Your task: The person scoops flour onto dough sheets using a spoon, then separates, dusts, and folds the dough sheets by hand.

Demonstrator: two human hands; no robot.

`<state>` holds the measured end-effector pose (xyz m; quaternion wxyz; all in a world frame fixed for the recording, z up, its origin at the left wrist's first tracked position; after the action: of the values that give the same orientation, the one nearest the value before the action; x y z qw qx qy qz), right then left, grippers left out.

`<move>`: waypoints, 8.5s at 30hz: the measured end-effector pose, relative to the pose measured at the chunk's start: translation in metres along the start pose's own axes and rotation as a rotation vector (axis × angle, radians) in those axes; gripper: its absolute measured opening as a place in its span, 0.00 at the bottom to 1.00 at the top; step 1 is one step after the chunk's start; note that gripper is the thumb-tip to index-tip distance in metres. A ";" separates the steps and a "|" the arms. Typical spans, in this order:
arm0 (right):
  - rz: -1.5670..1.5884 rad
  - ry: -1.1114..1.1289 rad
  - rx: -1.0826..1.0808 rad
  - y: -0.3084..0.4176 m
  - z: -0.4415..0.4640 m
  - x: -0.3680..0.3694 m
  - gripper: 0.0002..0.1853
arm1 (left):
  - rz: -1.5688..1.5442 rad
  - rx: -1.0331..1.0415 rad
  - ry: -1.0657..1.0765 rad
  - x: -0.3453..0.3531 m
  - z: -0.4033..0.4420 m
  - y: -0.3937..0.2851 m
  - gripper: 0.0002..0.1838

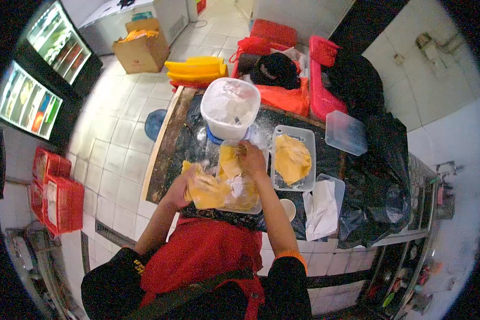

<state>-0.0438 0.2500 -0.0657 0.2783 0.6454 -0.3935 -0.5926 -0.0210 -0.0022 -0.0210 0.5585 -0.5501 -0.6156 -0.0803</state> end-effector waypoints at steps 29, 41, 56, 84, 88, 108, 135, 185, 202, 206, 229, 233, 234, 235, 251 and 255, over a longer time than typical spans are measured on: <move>0.461 -0.381 0.135 0.047 -0.168 -0.013 0.15 | 0.338 0.164 -0.146 0.064 0.019 0.025 0.14; -0.559 -0.390 0.441 0.012 -0.228 -0.032 0.20 | 0.455 0.086 -0.098 0.065 0.024 0.019 0.16; 0.198 -0.172 -0.028 0.077 -0.147 -0.004 0.17 | 0.687 0.226 -0.108 0.064 0.009 0.004 0.28; -0.152 -0.128 -0.162 0.033 -0.030 -0.008 0.17 | 0.300 0.076 0.115 0.011 -0.027 -0.012 0.29; 0.067 -0.245 -0.193 0.076 -0.064 -0.013 0.21 | -0.066 0.082 0.138 0.022 -0.016 -0.007 0.30; 0.178 -0.381 -0.021 0.077 -0.150 -0.021 0.14 | 0.336 0.046 -0.051 0.072 0.025 0.028 0.22; -0.230 -0.351 -0.233 0.084 -0.159 -0.033 0.17 | 0.866 0.133 -0.133 0.086 0.021 0.019 0.24; 0.086 -0.093 -0.198 0.102 -0.090 -0.016 0.26 | -0.064 0.092 0.184 0.027 -0.013 -0.002 0.28; -0.264 -0.513 0.140 0.015 -0.206 -0.024 0.18 | 0.368 0.270 -0.316 0.023 0.017 0.016 0.12; -0.611 -0.504 0.499 -0.014 -0.248 -0.026 0.21 | 0.431 0.280 -0.358 0.005 0.016 0.004 0.13; 0.235 -0.180 -0.019 0.081 -0.143 -0.004 0.14 | 0.869 0.221 -0.195 0.060 -0.003 -0.005 0.23; -0.050 -0.234 -0.236 0.076 -0.142 -0.004 0.15 | 1.206 0.162 -0.110 0.064 -0.005 -0.007 0.41; -0.050 -0.235 -0.233 0.072 -0.141 0.000 0.15 | 1.205 0.159 -0.107 0.060 -0.004 -0.005 0.41; 0.217 -0.180 -0.095 0.066 -0.139 0.005 0.16 | 1.230 0.127 -0.058 0.051 -0.001 0.002 0.46; 0.245 0.076 0.133 0.040 -0.082 -0.008 0.23 | 1.555 -0.173 -0.045 0.027 -0.038 -0.002 0.41; 0.111 0.020 0.084 0.034 -0.084 -0.001 0.25 | 1.406 -0.221 -0.050 0.036 -0.036 0.002 0.26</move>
<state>0.0334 0.2235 -0.0254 0.2873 0.6396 -0.4501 -0.5529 0.0104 -0.0057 0.0186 0.4046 -0.8721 -0.1160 0.2495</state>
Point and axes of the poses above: each hand's wrist, its own z-axis towards the middle knuckle, its own x-axis out of the palm, y = z × x, the point moved 2 cm from there along z, towards the middle knuckle, and after that the axes turned 4 degrees about y, right-handed, at the moved point
